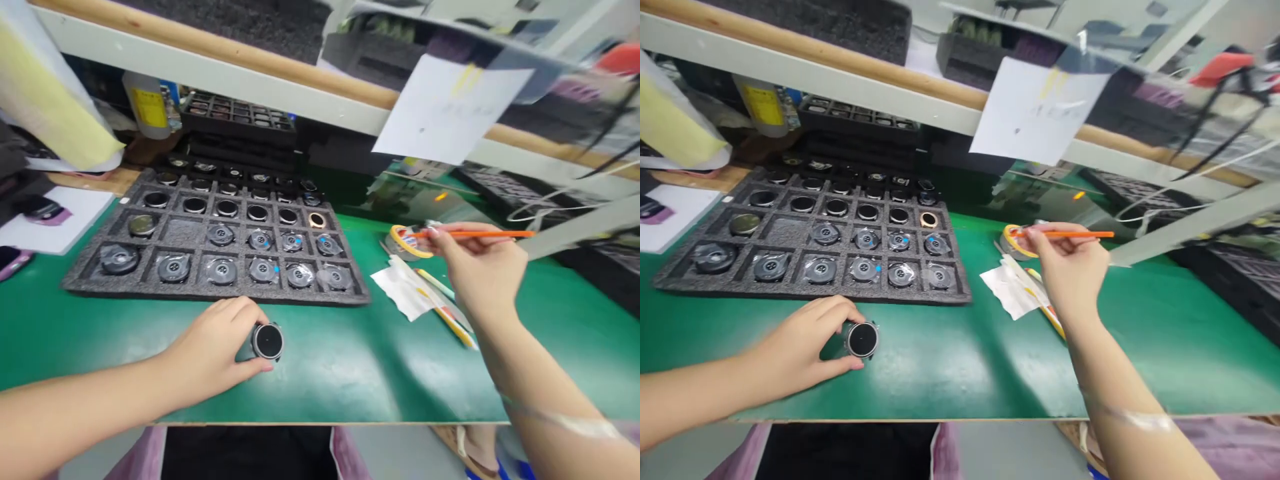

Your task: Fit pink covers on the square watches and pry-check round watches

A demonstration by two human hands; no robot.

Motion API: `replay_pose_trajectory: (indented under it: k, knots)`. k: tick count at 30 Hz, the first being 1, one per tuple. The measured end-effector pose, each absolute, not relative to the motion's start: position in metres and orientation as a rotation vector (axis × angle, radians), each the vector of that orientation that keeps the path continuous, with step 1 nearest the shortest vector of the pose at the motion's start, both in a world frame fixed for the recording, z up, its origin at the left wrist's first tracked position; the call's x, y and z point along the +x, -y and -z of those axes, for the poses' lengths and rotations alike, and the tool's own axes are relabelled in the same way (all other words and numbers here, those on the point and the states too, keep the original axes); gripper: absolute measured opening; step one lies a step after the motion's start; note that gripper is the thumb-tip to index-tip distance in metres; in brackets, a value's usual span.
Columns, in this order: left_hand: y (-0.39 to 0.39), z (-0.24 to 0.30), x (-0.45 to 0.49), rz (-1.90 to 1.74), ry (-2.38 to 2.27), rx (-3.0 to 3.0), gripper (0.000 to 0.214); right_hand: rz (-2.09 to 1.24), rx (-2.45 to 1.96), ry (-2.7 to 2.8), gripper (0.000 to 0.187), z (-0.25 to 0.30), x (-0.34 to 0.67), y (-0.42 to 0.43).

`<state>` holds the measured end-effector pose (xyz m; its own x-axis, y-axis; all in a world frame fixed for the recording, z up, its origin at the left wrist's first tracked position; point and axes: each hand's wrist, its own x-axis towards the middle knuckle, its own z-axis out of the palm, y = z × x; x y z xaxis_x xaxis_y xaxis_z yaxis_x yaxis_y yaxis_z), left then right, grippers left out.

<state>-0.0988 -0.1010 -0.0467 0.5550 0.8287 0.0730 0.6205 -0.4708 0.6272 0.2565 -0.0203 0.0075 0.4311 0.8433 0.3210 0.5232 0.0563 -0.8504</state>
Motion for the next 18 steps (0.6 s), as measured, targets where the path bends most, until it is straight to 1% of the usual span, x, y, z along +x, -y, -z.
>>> replay_pose_trajectory:
  k: [3,4,6,8,11,14,18]
  knots:
    - [0.101,0.046,-0.098,-0.491,-1.166,2.253,0.039,-0.678,-1.474,1.474,0.024,0.005,0.191,0.067]
    - [0.101,0.046,-0.097,-0.491,-1.163,2.253,0.042,-0.791,-1.405,1.55,0.025,0.011,0.171,0.082]
    - [0.101,0.046,-0.097,-0.494,-1.154,2.25,0.042,-1.069,-1.197,1.73,0.017,0.021,0.139,0.105]
    - [0.101,0.047,-0.098,-0.493,-1.137,2.246,0.039,-1.147,-1.067,1.808,0.015,0.028,0.119,0.115]
    - [0.1,0.046,-0.098,-0.489,-1.125,2.234,0.036,-1.168,-1.01,1.878,0.014,0.029,0.113,0.117]
    - [0.1,0.045,-0.097,-0.48,-1.12,2.224,0.033,-1.152,-1.05,2.016,0.016,0.021,0.121,0.115]
    - [0.101,0.044,-0.097,-0.465,-1.125,2.217,0.034,-0.954,-1.14,2.205,0.018,0.012,0.128,0.115]
